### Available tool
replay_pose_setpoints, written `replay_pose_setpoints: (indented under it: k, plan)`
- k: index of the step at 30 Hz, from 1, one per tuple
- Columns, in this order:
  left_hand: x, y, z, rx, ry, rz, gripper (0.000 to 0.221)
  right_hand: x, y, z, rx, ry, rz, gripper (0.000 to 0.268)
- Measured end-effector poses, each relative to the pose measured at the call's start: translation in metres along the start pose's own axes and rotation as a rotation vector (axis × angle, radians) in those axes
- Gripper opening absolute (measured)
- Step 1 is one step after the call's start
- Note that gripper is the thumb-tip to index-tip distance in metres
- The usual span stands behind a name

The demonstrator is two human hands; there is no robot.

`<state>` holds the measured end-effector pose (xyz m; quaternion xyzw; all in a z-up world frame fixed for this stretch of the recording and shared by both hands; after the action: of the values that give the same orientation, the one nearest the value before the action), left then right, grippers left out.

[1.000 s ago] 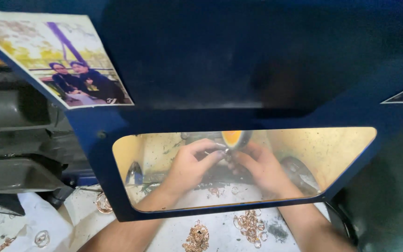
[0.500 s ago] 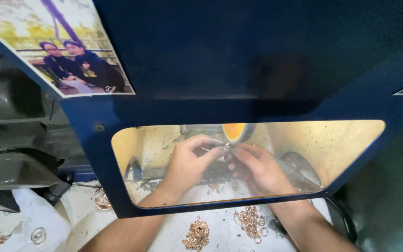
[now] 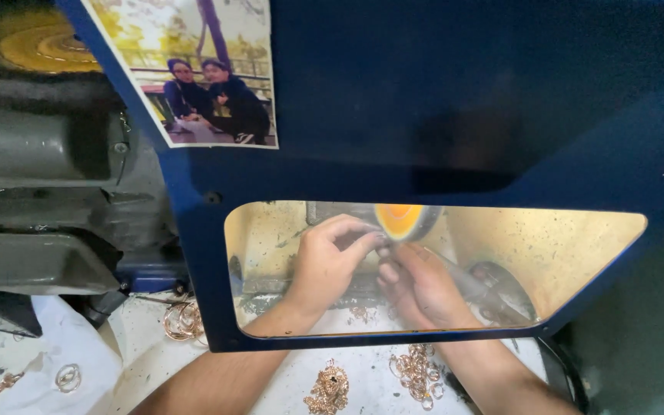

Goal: Polishing a jewelry component using a bench-mounted polishing wheel inside a protective enclosure.

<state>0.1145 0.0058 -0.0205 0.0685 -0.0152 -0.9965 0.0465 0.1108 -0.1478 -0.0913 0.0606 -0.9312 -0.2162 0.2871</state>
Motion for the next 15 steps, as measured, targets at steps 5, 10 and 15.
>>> replay_pose_setpoints:
  k: [5, 10, 15]
  plan:
    - [-0.004, -0.007, -0.006, 0.008, 0.007, -0.006, 0.012, -0.005, 0.004, -0.001, 0.089, -0.021, -0.016, 0.026]
    - [-0.008, -0.003, -0.014, 0.060, -0.098, -0.121, 0.015, -0.014, -0.017, -0.019, 0.454, -0.105, 0.001, 0.031]
    - [-0.011, 0.004, -0.022, 0.025, -0.230, -0.127, 0.023, -0.027, -0.035, -0.013, 0.563, -0.117, 0.036, 0.037]
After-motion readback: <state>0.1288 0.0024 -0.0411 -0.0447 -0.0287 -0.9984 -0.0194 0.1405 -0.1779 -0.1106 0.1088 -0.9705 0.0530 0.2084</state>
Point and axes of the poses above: each hand's wrist, its own x-axis away from the middle knuckle, its own y-axis out of the palm, z = x × y, the point moved 8 cm from there along -x, towards the middle knuckle, and after that the axes turned 4 degrees about y, right-handed, at the moved point
